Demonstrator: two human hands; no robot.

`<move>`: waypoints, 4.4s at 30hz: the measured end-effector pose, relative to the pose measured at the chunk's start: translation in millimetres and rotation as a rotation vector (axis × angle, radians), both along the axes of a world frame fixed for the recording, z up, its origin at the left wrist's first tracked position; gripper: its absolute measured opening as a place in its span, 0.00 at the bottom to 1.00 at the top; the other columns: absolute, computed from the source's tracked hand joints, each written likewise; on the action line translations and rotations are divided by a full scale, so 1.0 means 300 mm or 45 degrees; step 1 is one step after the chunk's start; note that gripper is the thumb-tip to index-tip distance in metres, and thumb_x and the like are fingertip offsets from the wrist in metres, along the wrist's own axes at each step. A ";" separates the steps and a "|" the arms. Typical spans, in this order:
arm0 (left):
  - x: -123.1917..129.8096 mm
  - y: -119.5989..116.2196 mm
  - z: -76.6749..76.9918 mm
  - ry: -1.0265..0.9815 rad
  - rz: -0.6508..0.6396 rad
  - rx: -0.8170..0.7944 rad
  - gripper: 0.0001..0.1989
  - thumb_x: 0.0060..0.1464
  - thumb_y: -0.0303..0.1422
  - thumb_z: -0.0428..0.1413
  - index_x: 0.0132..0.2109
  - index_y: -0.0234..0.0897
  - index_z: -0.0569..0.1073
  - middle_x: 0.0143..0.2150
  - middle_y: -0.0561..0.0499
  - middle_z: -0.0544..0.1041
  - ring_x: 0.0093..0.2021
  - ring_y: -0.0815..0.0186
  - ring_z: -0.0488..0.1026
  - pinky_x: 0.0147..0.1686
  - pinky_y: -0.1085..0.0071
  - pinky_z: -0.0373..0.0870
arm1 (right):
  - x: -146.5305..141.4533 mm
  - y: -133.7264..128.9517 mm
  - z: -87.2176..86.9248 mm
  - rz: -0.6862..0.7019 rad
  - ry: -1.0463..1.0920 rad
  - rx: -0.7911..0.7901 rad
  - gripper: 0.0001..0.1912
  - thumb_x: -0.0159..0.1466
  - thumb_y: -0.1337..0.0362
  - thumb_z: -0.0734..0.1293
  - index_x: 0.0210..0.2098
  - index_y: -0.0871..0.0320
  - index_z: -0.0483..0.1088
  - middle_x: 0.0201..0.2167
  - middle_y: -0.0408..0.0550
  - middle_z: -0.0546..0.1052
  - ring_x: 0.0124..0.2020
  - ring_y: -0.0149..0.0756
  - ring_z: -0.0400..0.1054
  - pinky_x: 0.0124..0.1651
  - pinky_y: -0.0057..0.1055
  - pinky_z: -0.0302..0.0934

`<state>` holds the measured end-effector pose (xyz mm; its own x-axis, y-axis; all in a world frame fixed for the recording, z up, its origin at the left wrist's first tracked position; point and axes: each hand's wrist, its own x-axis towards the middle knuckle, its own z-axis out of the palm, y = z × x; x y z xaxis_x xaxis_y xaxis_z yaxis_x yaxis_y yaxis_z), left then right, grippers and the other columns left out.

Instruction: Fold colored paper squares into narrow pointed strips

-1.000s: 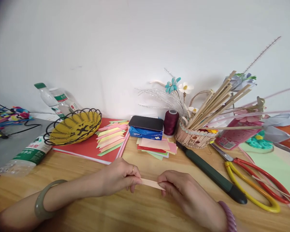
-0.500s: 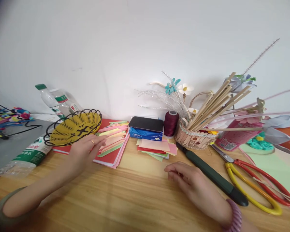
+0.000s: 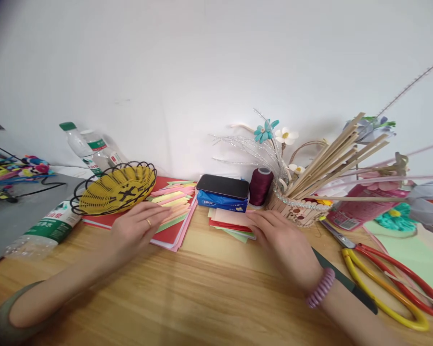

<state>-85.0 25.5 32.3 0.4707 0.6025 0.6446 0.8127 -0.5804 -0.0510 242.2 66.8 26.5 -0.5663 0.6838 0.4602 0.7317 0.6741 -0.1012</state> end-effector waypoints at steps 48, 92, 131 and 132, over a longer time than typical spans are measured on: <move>0.268 -0.130 -0.076 -0.457 -0.237 -0.785 0.10 0.48 0.28 0.60 0.40 0.36 0.71 0.28 0.54 0.76 0.31 0.64 0.72 0.30 0.71 0.69 | -0.016 -0.249 -0.081 -0.325 0.168 -0.614 0.09 0.61 0.56 0.61 0.34 0.52 0.70 0.24 0.42 0.74 0.24 0.32 0.69 0.26 0.25 0.62; 0.265 -0.128 -0.095 -0.429 -0.408 -0.728 0.06 0.53 0.23 0.53 0.32 0.36 0.73 0.23 0.53 0.74 0.32 0.65 0.65 0.29 0.73 0.65 | -0.032 -0.197 -0.057 -0.301 0.057 -0.857 0.10 0.60 0.57 0.60 0.25 0.52 0.62 0.17 0.38 0.70 0.17 0.29 0.64 0.17 0.24 0.55; 0.238 -0.217 -0.135 0.528 -0.316 -0.077 0.16 0.60 0.28 0.44 0.46 0.30 0.74 0.49 0.46 0.74 0.48 0.65 0.69 0.45 0.73 0.66 | -0.019 -0.234 -0.080 -0.314 0.057 -0.819 0.07 0.63 0.58 0.59 0.30 0.52 0.59 0.22 0.38 0.69 0.21 0.29 0.65 0.23 0.24 0.59; 0.235 -0.218 -0.136 0.536 -0.319 -0.085 0.15 0.60 0.29 0.44 0.46 0.30 0.73 0.49 0.46 0.74 0.48 0.65 0.70 0.45 0.72 0.66 | -0.019 -0.235 -0.081 -0.306 0.068 -0.794 0.06 0.63 0.58 0.59 0.31 0.52 0.59 0.23 0.39 0.69 0.22 0.29 0.66 0.23 0.25 0.59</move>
<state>-14.5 -39.9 -8.4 0.8175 0.4709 0.3315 0.5647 -0.7684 -0.3011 236.5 -3.8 2.1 -0.3528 0.9349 -0.0385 0.8373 0.2970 -0.4591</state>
